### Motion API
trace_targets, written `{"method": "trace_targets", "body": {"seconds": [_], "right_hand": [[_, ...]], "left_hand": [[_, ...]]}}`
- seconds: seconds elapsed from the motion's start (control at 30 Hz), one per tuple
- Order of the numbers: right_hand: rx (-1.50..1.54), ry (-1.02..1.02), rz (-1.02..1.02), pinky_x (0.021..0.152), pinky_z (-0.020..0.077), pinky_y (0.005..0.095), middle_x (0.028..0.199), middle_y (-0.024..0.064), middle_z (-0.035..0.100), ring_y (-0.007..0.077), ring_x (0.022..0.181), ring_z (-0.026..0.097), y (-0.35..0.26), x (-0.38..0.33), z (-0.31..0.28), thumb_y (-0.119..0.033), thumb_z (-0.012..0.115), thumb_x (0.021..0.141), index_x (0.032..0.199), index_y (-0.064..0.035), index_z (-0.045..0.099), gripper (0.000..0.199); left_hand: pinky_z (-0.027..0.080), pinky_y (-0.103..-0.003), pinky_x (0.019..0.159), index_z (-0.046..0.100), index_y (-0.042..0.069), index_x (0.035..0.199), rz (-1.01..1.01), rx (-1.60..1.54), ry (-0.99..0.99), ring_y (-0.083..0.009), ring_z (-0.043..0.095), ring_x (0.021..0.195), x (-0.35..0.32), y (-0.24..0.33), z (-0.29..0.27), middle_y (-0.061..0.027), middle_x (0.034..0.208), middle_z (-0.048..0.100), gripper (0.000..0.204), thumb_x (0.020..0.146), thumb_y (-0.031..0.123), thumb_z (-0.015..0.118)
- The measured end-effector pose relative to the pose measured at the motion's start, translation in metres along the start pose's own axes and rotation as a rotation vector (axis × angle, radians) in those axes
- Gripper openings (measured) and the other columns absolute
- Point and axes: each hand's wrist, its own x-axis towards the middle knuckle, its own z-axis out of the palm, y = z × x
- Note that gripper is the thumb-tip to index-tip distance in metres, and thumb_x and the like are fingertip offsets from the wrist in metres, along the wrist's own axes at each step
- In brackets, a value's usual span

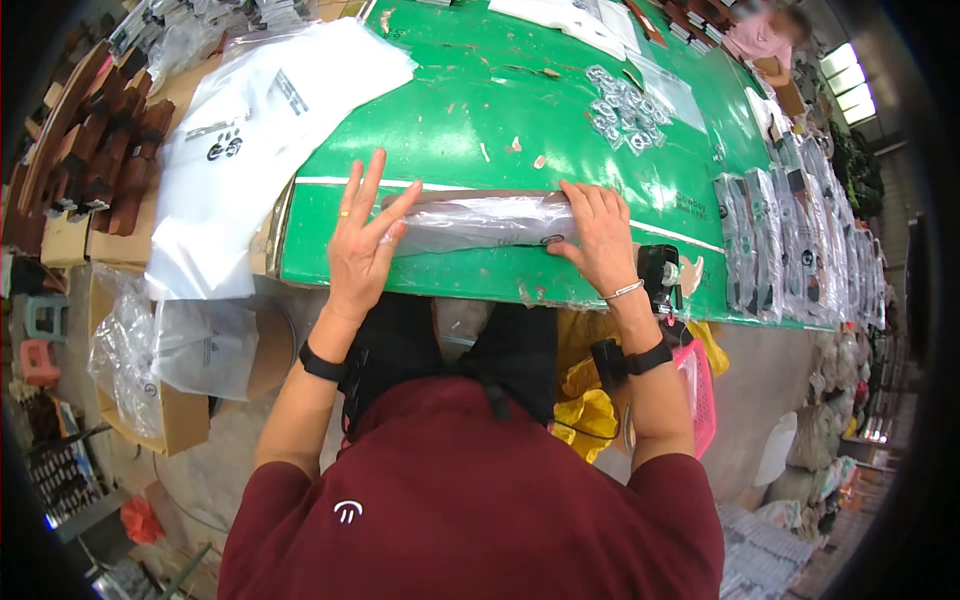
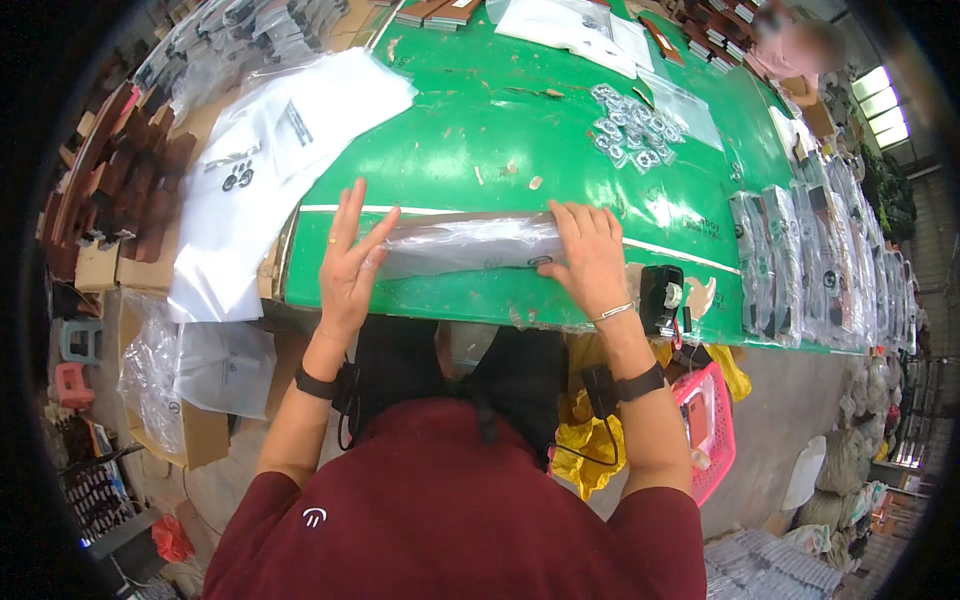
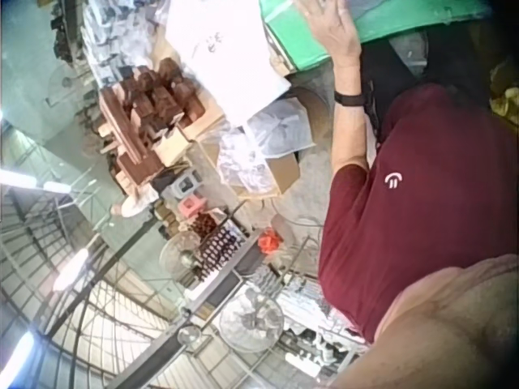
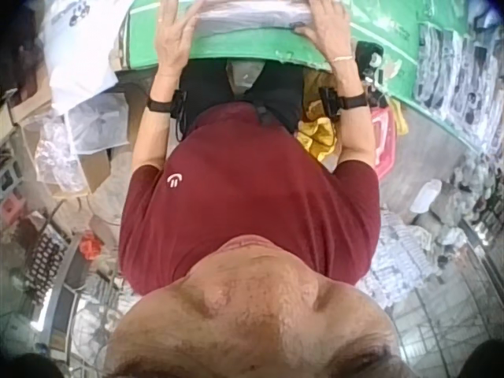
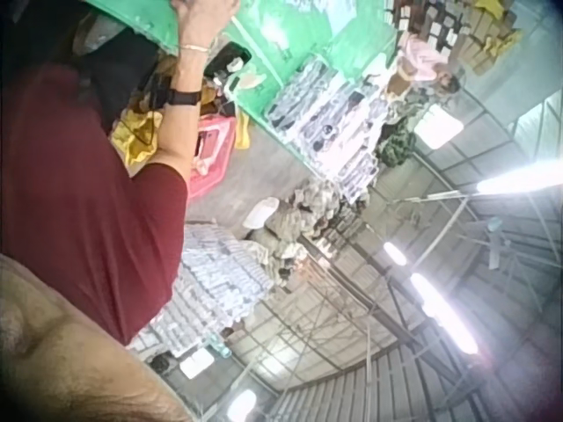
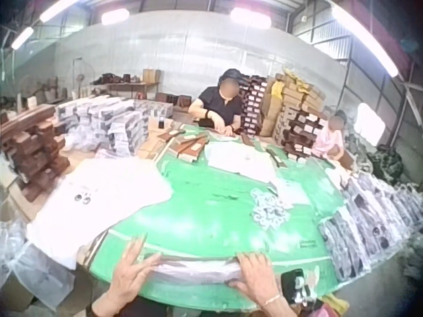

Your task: Packing wooden furniture components into plastic bags and sealing them with tape.

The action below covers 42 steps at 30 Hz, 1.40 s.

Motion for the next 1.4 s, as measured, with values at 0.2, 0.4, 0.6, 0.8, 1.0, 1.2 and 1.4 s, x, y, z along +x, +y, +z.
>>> {"method": "trace_targets", "body": {"seconds": [0.2,0.4,0.6,0.8,1.0,1.2,1.4], "right_hand": [[-0.03,0.022,-0.003,0.117,0.0298,0.0502,0.131,0.0092,0.057,0.0292,0.126,0.051,-0.005,-0.008,-0.002,-0.023,0.09,0.061,0.142,-0.0095,0.049,0.091],[-0.033,0.122,0.055,0.118,0.0292,0.0512,0.132,0.0089,0.057,0.0293,0.127,0.05,-0.013,-0.021,0.008,-0.02,0.088,0.06,0.141,-0.0096,0.051,0.09],[-0.053,0.245,0.089,0.119,0.0291,0.0538,0.132,0.0085,0.057,0.0288,0.128,0.051,-0.015,-0.035,0.024,-0.009,0.084,0.061,0.142,-0.0103,0.052,0.087],[-0.023,0.459,0.199,0.122,0.0195,0.0612,0.129,0.0078,0.053,0.0298,0.135,0.046,-0.007,0.011,0.045,0.011,0.062,0.068,0.141,-0.0119,0.053,0.077],[0.118,0.342,0.265,0.12,0.0205,0.0629,0.141,0.012,0.049,0.0383,0.147,0.033,-0.009,-0.033,0.051,0.013,0.052,0.077,0.146,-0.0077,0.046,0.072],[0.174,0.245,0.287,0.121,0.0216,0.0591,0.154,0.0118,0.043,0.0359,0.15,0.03,-0.007,-0.059,0.038,0.008,0.053,0.085,0.149,-0.0068,0.044,0.067],[0.299,0.492,0.447,0.11,0.0415,0.0429,0.137,0.015,0.061,0.0341,0.13,0.055,-0.003,-0.101,-0.01,0.003,0.06,0.089,0.131,-0.0044,0.063,0.044]], "left_hand": [[0.051,-0.032,0.077,0.074,0.013,0.12,-0.259,-0.263,-0.068,-0.0244,0.067,0.09,0.018,-0.017,0.002,-0.0089,0.11,0.069,0.028,0.101,0.023,0.057],[0.042,-0.033,0.062,0.072,0.0,0.089,-0.297,-0.288,-0.064,-0.0197,0.055,0.069,0.02,-0.027,0.011,-0.0095,0.079,0.059,0.024,0.097,0.02,0.064],[0.037,-0.029,0.064,0.066,-0.004,0.083,-0.416,-0.552,-0.109,-0.0123,0.047,0.07,0.013,-0.031,0.014,-0.0042,0.076,0.052,0.022,0.095,0.015,0.067],[0.039,-0.029,0.069,0.068,-0.001,0.082,-0.399,-0.555,-0.014,-0.0157,0.05,0.077,0.002,-0.01,0.016,-0.0047,0.08,0.052,0.017,0.091,0.012,0.07],[0.042,-0.035,0.075,0.07,0.002,0.083,-0.294,-0.347,-0.06,-0.0246,0.052,0.084,-0.03,0.023,0.022,-0.0085,0.083,0.054,0.013,0.087,0.014,0.073],[0.045,-0.033,0.071,0.073,0.002,0.088,-0.215,-0.239,0.007,-0.0208,0.055,0.083,-0.046,0.034,0.033,-0.0078,0.089,0.054,0.006,0.084,0.006,0.075],[0.044,-0.028,0.065,0.072,0.004,0.104,-0.306,-0.266,-0.048,-0.015,0.052,0.073,-0.037,0.036,0.034,-0.0053,0.085,0.055,0.019,0.085,0.004,0.074]]}}
